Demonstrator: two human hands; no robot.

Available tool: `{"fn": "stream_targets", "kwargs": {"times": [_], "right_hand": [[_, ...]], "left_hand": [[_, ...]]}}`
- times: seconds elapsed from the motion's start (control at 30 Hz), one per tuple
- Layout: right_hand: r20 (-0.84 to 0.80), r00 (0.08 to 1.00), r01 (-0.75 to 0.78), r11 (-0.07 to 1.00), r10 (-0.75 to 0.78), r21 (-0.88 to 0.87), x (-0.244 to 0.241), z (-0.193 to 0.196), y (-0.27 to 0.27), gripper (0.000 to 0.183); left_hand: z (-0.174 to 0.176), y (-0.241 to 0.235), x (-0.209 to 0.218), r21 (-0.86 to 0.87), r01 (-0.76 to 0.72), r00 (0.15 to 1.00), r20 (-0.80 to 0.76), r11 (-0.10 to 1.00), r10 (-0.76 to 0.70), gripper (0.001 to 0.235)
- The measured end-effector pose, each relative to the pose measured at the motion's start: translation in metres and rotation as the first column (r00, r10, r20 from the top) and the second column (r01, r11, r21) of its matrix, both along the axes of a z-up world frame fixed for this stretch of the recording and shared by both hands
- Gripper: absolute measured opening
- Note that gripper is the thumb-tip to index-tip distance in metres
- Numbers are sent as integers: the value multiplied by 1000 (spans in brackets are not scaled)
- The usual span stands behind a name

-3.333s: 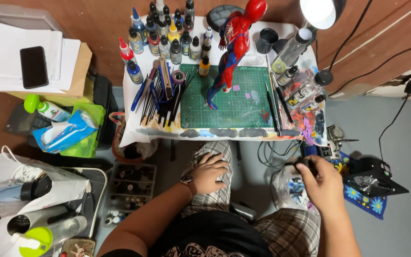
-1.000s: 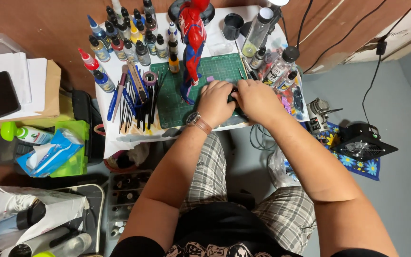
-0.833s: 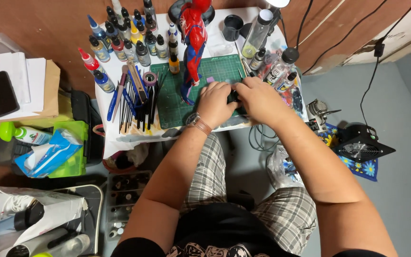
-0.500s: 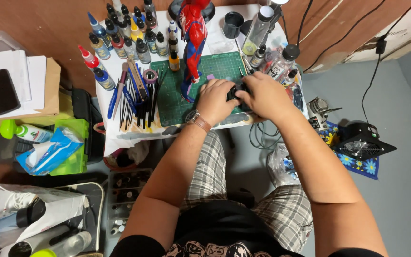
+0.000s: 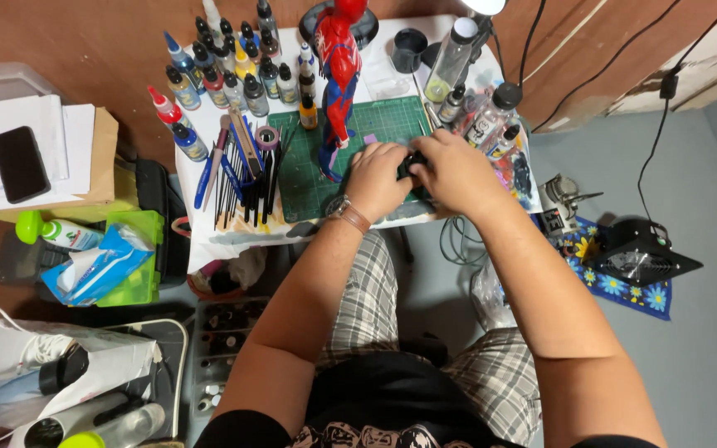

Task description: Assembling and cleaning a Spider-Man action figure at a workstation

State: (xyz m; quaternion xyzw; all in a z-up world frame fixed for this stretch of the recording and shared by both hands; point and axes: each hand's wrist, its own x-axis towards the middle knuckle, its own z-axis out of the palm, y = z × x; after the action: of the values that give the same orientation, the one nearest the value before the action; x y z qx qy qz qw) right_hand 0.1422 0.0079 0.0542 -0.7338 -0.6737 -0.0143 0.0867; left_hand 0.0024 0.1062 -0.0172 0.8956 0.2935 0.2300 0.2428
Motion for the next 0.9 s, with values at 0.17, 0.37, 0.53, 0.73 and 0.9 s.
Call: {"fn": "stream_targets", "kwargs": {"times": [0.17, 0.37, 0.53, 0.73, 0.9], "right_hand": [[-9, 1000, -3, 998, 4, 57, 1, -7, 2, 36], [-1, 1000, 2, 998, -2, 66, 5, -19, 5, 33], [38, 998, 56, 994, -60, 94, -1, -20, 5, 24], [55, 994, -104, 991, 99, 88, 3, -18, 4, 29], [-48, 998, -23, 993, 29, 119, 8, -23, 4, 33]], "left_hand": [[-8, 4, 4, 18, -6, 1000, 25, 1000, 5, 40], [-7, 3, 3, 22, -11, 999, 31, 1000, 10, 32], [-9, 1, 2, 10, 5, 1000, 28, 1000, -6, 36], [-13, 3, 3, 26, -13, 999, 48, 1000, 12, 29], [-9, 2, 2, -1, -4, 1000, 21, 1000, 4, 41]]}}
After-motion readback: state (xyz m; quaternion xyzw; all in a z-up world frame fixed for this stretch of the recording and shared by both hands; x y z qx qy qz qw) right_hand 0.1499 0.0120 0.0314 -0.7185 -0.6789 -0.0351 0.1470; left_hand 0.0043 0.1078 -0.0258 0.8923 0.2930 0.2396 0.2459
